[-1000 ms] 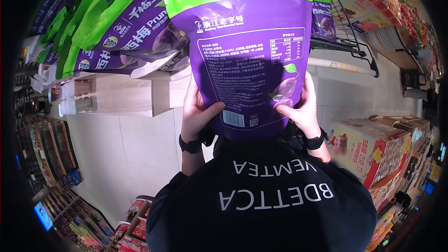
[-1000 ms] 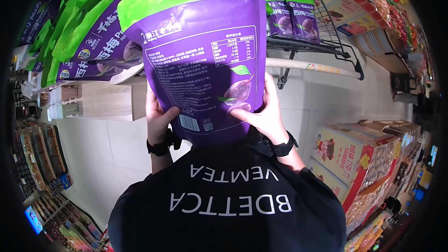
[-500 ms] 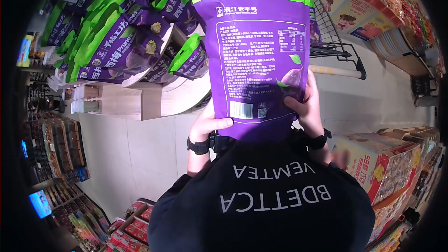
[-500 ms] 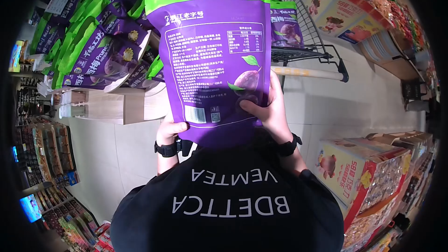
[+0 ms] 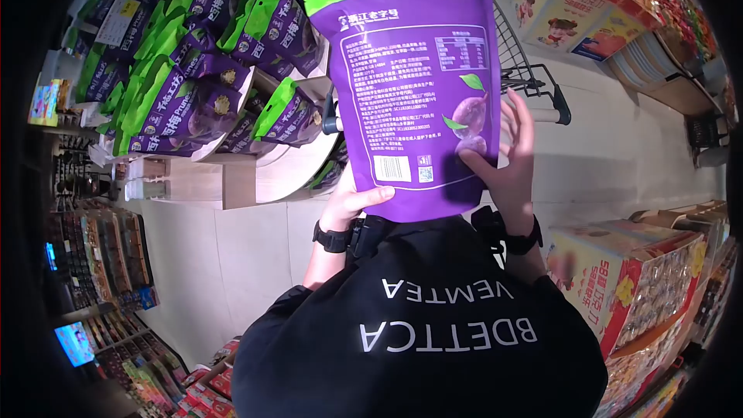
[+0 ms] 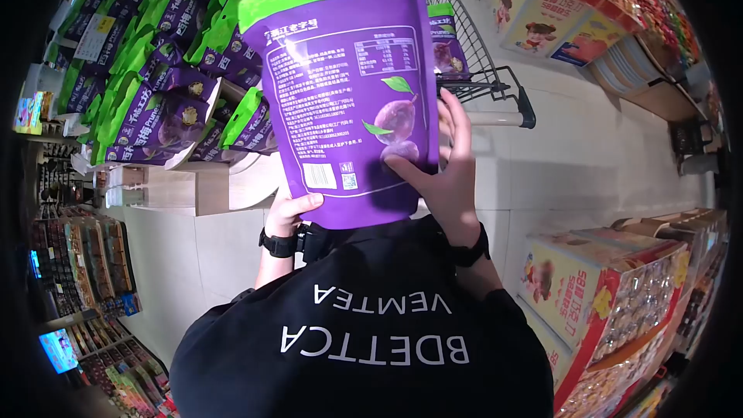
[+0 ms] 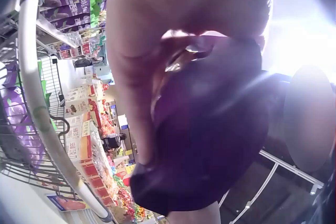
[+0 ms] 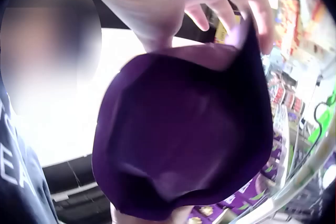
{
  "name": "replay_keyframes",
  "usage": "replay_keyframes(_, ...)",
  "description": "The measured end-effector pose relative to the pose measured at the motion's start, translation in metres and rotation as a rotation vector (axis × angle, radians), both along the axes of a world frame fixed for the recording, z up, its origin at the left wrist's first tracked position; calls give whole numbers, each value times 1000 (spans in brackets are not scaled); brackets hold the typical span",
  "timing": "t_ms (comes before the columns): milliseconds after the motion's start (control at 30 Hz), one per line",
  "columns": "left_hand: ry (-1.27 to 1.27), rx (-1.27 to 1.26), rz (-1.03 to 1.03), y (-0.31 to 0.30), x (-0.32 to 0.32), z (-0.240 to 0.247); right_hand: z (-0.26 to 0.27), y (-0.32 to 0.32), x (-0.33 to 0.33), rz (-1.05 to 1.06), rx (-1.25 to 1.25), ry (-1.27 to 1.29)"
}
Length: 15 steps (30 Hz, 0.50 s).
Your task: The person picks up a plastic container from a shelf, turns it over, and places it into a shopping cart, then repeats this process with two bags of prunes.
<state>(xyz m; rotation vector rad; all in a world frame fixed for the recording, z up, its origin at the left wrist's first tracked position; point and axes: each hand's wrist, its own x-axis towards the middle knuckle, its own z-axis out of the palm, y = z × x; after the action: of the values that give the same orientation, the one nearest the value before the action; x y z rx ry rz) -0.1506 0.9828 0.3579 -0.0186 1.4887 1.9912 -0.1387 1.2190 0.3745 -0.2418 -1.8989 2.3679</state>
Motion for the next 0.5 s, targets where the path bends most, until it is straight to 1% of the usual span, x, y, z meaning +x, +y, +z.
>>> replay_keyframes(67,-71,-63,82,6,-7,3,9,9,-7,-179,909,194)
replay_keyframes(100,50,-30,114,11,-15,9,13,8,-12,-193,923,192)
replay_keyframes(167,215,-107,75,17,-35,21,22,-1,-20,52,876,395)
replay_keyframes(200,351,-156,175,26,-39,25,36,-8,-27,100,740,316)
replay_keyframes(233,451,-275,182,34,-48,37,48,-16,-34,147,604,238)
replay_keyframes(267,519,-187,205,42,-57,42,43,-20,-43,163,500,302)
replay_keyframes(300,632,-118,153,51,-67,56,43,-19,-56,219,498,317)
replay_keyframes(367,890,-242,20,50,-94,57,31,-18,-86,146,267,322)
replay_keyframes(400,974,-313,-39,52,-107,63,36,-15,-101,136,86,281)
replay_keyframes(433,1054,-388,-97,54,-120,71,33,-5,-115,136,67,147)
replay_keyframes(467,1098,-398,-170,53,-138,77,36,3,-128,135,-100,59)
replay_keyframes(500,1046,-309,-225,49,-158,82,33,10,-141,132,-282,28)
